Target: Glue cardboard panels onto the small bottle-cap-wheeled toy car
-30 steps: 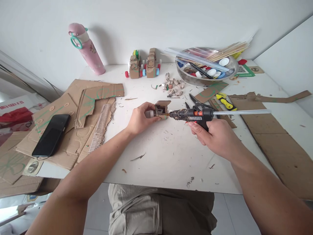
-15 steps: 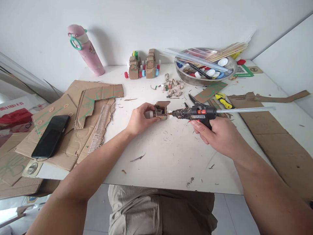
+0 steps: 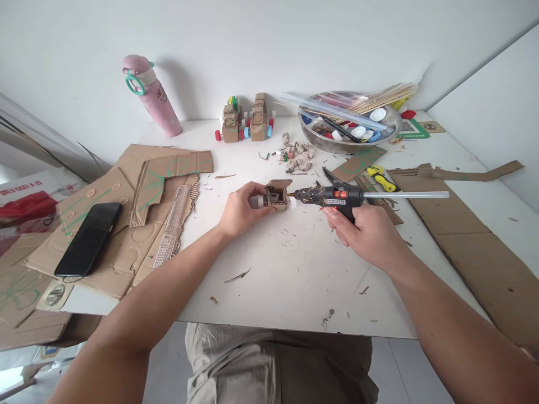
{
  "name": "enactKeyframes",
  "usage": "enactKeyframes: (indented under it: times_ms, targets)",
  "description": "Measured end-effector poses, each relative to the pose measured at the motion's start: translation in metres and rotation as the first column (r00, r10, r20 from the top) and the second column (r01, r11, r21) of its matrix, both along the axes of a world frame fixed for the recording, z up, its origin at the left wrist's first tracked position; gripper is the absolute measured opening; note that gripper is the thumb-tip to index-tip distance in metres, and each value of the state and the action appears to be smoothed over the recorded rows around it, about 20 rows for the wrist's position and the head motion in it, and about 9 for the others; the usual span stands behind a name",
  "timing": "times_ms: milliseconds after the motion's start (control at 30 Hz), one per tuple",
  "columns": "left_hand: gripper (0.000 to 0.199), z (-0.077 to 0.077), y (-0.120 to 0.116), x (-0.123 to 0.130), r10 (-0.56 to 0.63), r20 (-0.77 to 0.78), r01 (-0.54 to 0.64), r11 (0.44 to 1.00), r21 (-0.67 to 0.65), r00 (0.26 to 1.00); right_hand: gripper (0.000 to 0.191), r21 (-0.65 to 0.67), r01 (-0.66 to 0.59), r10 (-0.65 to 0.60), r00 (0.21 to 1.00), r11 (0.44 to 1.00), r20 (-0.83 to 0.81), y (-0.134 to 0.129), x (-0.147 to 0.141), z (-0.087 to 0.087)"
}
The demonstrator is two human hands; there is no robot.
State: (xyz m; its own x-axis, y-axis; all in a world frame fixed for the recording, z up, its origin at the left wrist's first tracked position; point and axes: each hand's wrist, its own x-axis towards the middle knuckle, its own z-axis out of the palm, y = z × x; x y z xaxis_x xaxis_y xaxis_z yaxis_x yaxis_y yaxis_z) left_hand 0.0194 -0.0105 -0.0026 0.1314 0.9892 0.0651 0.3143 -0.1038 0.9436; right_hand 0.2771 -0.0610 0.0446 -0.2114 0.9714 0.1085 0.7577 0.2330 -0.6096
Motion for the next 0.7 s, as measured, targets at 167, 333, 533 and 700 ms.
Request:
enactKeyframes:
  times_ms: [167, 333, 533, 700]
  targets:
    - [0.038, -0.001, 0.000, 0.000, -0.002, -0.011, 0.002, 1.000, 0.002, 1.000, 0.065, 0.002, 0.001, -0.001, 1.000, 1.000, -0.021, 0.002, 0.002, -0.005]
    - [0.038, 0.002, -0.001, 0.000, 0.011, -0.004, -0.011, 1.000, -0.007, 1.000, 0.061, 0.010, 0.028, -0.028, 1.000, 1.000, -0.008, 0.005, 0.001, -0.008]
    - [0.038, 0.004, -0.002, 0.000, 0.014, 0.005, -0.014, 1.000, -0.018, 1.000, 0.054, 0.013, 0.053, -0.053, 0.999, 0.999, -0.003, 0.007, -0.002, -0.010]
    - [0.037, 0.003, -0.001, 0.000, 0.016, 0.005, -0.016, 1.000, -0.010, 1.000, 0.046, 0.094, 0.025, -0.027, 0.999, 0.995, 0.021, 0.009, -0.010, -0.009]
